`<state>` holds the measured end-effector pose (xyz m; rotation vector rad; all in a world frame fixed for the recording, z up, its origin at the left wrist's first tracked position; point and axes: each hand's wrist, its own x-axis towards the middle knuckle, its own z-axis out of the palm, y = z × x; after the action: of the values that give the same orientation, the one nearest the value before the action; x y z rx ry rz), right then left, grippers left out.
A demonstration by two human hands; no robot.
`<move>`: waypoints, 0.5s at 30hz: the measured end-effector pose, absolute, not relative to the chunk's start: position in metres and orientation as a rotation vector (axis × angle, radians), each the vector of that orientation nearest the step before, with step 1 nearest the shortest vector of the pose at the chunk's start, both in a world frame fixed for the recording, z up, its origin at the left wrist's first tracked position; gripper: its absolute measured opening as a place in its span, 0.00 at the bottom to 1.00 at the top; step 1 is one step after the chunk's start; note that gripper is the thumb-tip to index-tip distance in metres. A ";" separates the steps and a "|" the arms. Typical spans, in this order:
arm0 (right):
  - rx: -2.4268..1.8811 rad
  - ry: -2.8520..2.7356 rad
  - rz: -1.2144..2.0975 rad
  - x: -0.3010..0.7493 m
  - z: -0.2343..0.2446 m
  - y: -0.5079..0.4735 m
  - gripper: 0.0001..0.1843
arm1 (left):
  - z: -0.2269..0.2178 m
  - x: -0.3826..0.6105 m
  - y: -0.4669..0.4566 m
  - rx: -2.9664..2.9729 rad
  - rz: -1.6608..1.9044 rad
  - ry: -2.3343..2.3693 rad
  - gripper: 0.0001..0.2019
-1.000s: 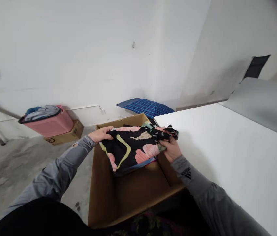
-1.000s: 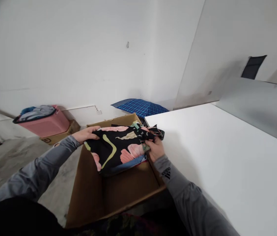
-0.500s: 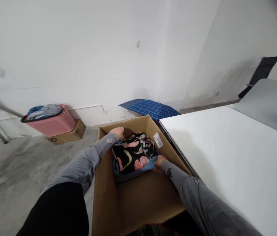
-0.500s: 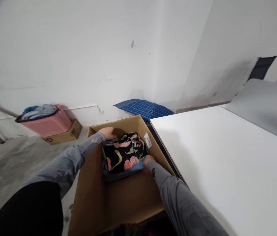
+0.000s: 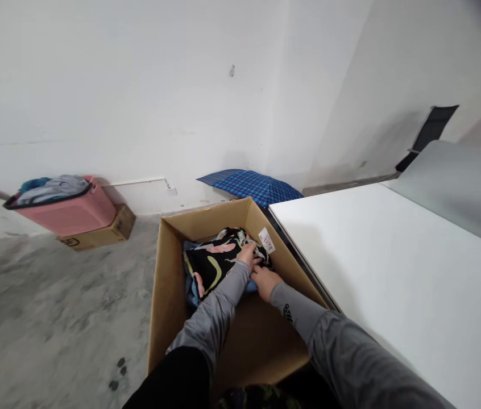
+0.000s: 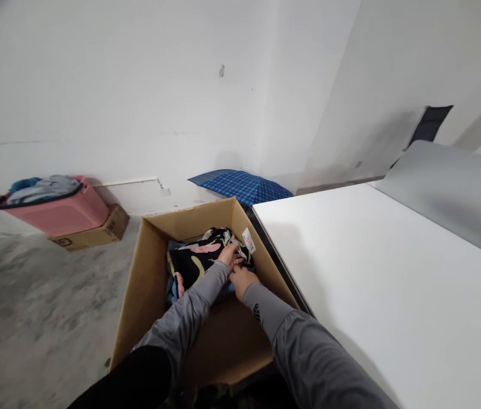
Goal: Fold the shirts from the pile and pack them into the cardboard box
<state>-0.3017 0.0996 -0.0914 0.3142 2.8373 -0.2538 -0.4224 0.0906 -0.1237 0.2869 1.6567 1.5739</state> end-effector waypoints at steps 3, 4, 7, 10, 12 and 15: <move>0.152 2.838 -0.182 -0.314 -0.101 0.104 0.23 | -0.129 -0.425 0.081 0.334 1.493 1.894 0.18; 0.128 2.845 -0.156 -0.319 -0.103 0.107 0.24 | -0.131 -0.428 0.074 0.362 1.471 1.979 0.18; 0.199 2.858 -0.121 -0.327 -0.110 0.119 0.26 | -0.142 -0.439 0.038 0.452 1.428 2.228 0.20; 0.320 2.839 -0.186 -0.327 -0.118 0.131 0.31 | -0.167 -0.452 -0.007 0.566 1.124 2.643 0.27; 0.367 2.815 -0.268 -0.326 -0.123 0.134 0.36 | -0.186 -0.463 -0.030 0.612 0.770 2.903 0.30; 0.497 2.749 -0.460 -0.331 -0.132 0.137 0.43 | -0.208 -0.478 -0.047 0.645 0.508 3.017 0.31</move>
<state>-0.3306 0.1366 -0.1320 0.4972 2.7490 -0.4603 -0.4784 -0.0469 -0.2085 0.6453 3.0175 0.5083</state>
